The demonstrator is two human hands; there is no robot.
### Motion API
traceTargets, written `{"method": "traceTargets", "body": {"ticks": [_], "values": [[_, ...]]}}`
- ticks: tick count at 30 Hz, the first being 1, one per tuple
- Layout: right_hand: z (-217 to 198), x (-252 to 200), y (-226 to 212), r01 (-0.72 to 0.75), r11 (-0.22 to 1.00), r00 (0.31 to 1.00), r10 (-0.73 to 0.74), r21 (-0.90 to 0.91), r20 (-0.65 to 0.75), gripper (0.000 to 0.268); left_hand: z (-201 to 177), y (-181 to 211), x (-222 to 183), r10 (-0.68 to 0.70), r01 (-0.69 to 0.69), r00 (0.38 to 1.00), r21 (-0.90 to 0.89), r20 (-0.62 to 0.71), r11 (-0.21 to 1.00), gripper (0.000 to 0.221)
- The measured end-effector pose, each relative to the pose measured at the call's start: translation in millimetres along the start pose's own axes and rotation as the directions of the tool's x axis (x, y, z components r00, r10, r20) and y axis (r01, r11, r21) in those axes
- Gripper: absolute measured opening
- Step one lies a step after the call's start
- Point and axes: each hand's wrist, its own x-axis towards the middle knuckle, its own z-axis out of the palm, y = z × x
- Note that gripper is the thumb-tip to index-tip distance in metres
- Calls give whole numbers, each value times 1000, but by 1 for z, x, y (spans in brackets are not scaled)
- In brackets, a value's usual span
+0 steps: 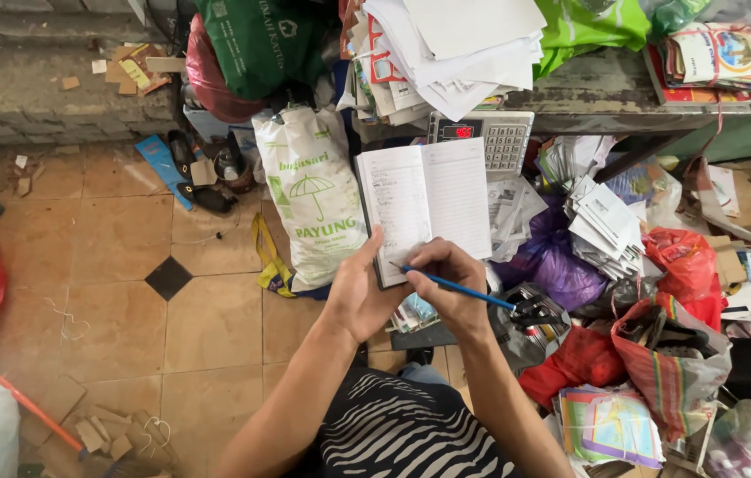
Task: Weighing stacks of paper and books on a digital scale and recording the values in a notebook.
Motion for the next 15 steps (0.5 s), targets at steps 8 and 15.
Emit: {"method": "traceTargets", "body": {"ticks": [8, 15], "values": [[-5, -7, 10, 36, 994, 998, -41, -102, -55, 10, 14, -2, -7, -3, 6, 997, 31, -82, 1000, 50], [0, -4, -5, 55, 978, 993, -74, -199, -90, 9, 10, -10, 0, 0, 3, 999, 54, -54, 999, 51]]}}
